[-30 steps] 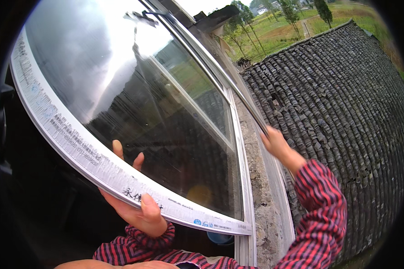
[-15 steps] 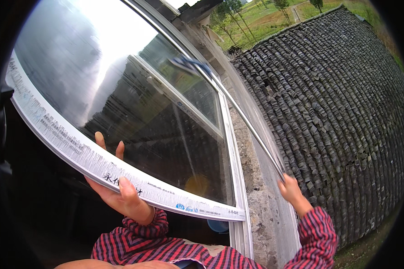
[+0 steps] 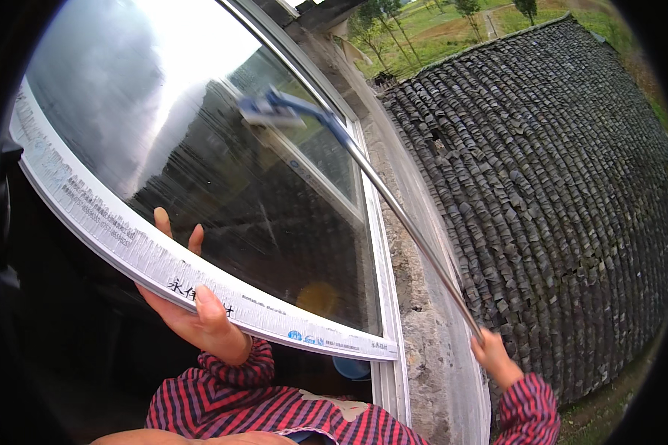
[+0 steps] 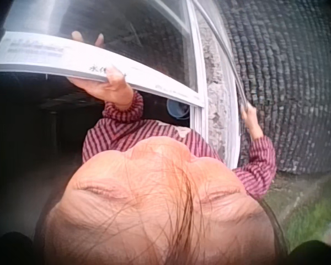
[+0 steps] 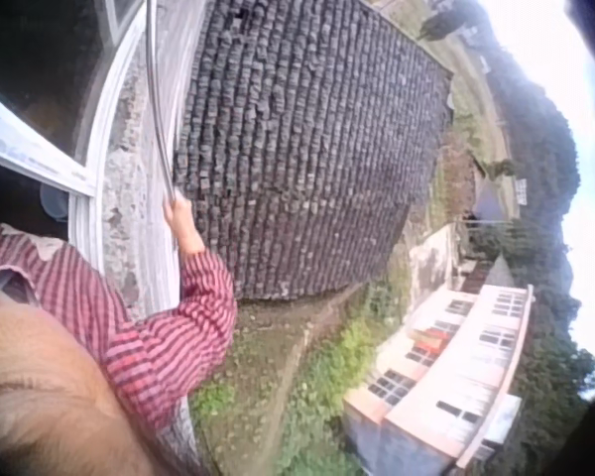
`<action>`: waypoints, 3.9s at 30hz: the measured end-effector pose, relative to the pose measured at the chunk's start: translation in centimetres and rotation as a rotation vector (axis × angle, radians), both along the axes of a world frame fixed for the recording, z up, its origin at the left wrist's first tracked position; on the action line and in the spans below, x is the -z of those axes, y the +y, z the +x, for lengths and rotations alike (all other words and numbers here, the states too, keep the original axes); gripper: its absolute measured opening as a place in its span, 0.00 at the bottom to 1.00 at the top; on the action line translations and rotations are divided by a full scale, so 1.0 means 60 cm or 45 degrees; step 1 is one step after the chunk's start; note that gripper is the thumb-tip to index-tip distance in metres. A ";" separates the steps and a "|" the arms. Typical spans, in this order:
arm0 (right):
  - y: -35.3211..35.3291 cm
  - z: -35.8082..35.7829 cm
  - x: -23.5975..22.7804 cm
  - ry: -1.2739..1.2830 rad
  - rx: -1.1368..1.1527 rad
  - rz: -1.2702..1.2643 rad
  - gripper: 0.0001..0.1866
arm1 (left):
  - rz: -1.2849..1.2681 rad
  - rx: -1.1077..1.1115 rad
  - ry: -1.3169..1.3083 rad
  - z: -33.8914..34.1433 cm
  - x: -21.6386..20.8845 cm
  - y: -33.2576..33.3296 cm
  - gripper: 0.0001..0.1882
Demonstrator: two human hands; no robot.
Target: The person uses a long-handled squeegee to clean a large multi-pane window. They repeatedly dip the squeegee into a blue bucket of water, then wipe the glass in vertical strokes. The person also opens a hinged window pane to clean its outer surface before closing it again.
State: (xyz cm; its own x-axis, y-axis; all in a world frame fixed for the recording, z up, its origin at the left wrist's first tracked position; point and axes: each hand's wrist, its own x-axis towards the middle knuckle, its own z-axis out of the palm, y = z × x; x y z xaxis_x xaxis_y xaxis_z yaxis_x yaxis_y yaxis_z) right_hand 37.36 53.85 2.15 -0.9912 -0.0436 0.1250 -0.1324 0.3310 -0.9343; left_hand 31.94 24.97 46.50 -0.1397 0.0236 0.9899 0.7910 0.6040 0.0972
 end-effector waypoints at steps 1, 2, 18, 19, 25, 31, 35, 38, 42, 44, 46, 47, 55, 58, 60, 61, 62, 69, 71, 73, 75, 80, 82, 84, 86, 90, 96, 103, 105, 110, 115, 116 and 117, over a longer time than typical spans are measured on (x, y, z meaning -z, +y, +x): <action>0.015 0.062 0.028 -0.172 0.054 0.050 0.08 | 0.002 0.003 -0.005 0.000 0.000 0.001 0.51; 0.032 0.118 0.047 -0.175 0.081 0.151 0.09 | 0.003 -0.005 -0.007 0.000 -0.001 0.002 0.52; -0.142 -0.386 -0.452 0.796 -0.061 -0.198 0.17 | -0.025 0.056 -0.043 0.002 -0.005 -0.006 0.54; -0.142 -0.385 -0.445 0.907 -0.081 -0.210 0.17 | -0.027 0.063 -0.043 0.002 -0.005 -0.006 0.54; -0.051 -0.135 -0.115 0.419 -0.052 -0.061 0.06 | -0.004 0.030 -0.024 0.004 -0.004 0.001 0.52; 0.046 0.193 0.104 -0.180 0.165 0.049 0.13 | 0.054 0.024 0.008 0.002 -0.007 0.017 0.51; 0.012 0.091 0.049 -0.057 0.128 -0.029 0.13 | 0.080 0.081 -0.023 0.001 -0.004 0.015 0.52; -0.056 -0.120 -0.114 0.285 0.090 -0.101 0.11 | 0.045 0.088 -0.018 0.003 -0.004 0.006 0.52; -0.148 -0.351 -0.413 0.789 0.035 -0.146 0.12 | -0.046 0.140 -0.063 0.008 -0.005 -0.005 0.53; -0.166 -0.416 -0.545 1.009 0.006 -0.174 0.16 | -0.041 0.174 -0.092 0.010 -0.006 -0.006 0.53; -0.178 -0.446 -0.639 1.037 0.063 -0.159 0.19 | -0.043 0.182 -0.109 0.012 -0.007 -0.006 0.53; -0.183 -0.446 -0.656 0.934 0.009 -0.154 0.19 | -0.013 0.187 -0.121 0.013 -0.007 -0.006 0.53; -0.091 -0.228 -0.310 0.578 -0.082 -0.076 0.10 | -0.025 0.229 -0.101 0.015 -0.011 -0.001 0.52; -0.052 -0.082 -0.109 0.312 -0.044 -0.061 0.10 | -0.022 0.213 -0.082 0.017 -0.012 0.004 0.51; -0.031 -0.039 -0.046 0.001 0.072 -0.014 0.11 | -0.003 0.205 -0.098 0.019 -0.011 0.005 0.50; -0.028 -0.055 -0.042 0.177 0.050 -0.068 0.10 | -0.016 0.208 -0.098 0.019 -0.010 0.005 0.50; -0.026 -0.077 -0.057 0.274 0.048 -0.083 0.10 | -0.011 0.205 -0.105 0.020 -0.009 0.005 0.50; -0.130 -0.371 -0.529 1.059 -0.031 -0.160 0.12 | -0.114 0.264 -0.082 0.015 -0.004 -0.007 0.52; -0.162 -0.418 -0.693 1.212 -0.061 -0.162 0.16 | -0.147 0.253 -0.068 0.013 -0.003 -0.009 0.52; -0.190 -0.441 -0.828 1.331 0.033 -0.126 0.20 | -0.107 0.256 -0.096 0.013 -0.004 -0.009 0.53; -0.205 -0.454 -0.894 1.333 -0.018 -0.179 0.21 | -0.079 0.235 -0.096 0.013 -0.003 -0.008 0.53; -0.174 -0.434 -0.728 1.364 -0.067 -0.095 0.20 | -0.093 0.134 -0.100 0.009 0.001 -0.011 0.53; -0.132 -0.385 -0.589 1.086 -0.129 -0.104 0.14 | -0.090 0.107 -0.081 0.007 0.003 -0.011 0.52; -0.075 -0.323 -0.481 0.685 -0.010 0.021 0.08 | -0.091 0.120 -0.086 0.008 0.004 -0.009 0.52; -0.046 -0.291 -0.429 0.720 0.085 0.000 0.10 | -0.056 0.115 -0.075 0.008 0.003 -0.006 0.52; -0.058 -0.300 -0.517 1.052 -0.034 -0.148 0.18 | -0.072 0.072 -0.052 0.008 0.000 0.002 0.51; -0.150 -0.367 -0.812 1.332 0.034 -0.145 0.21 | -0.091 0.029 -0.082 0.009 0.001 -0.003 0.52; -0.193 -0.367 -0.729 1.255 -0.119 -0.088 0.15 | -0.075 0.035 -0.052 0.006 0.004 -0.005 0.54; -0.148 -0.320 -0.626 0.915 -0.318 -0.124 0.13 | -0.061 0.019 -0.040 0.005 0.002 -0.002 0.54; -0.089 -0.181 -0.380 0.475 -0.286 -0.095 0.10 | -0.003 0.020 -0.018 0.002 0.001 0.007 0.54; -0.029 -0.045 -0.133 0.098 -0.196 0.055 0.11 | 0.004 -0.014 0.017 0.000 -0.004 0.012 0.53; -0.012 -0.017 -0.091 0.040 -0.180 0.073 0.11 | 0.009 -0.014 0.023 0.000 -0.005 0.012 0.53; 0.006 0.007 -0.056 -0.023 -0.162 0.089 0.11 | 0.022 -0.031 0.024 0.000 -0.006 0.014 0.53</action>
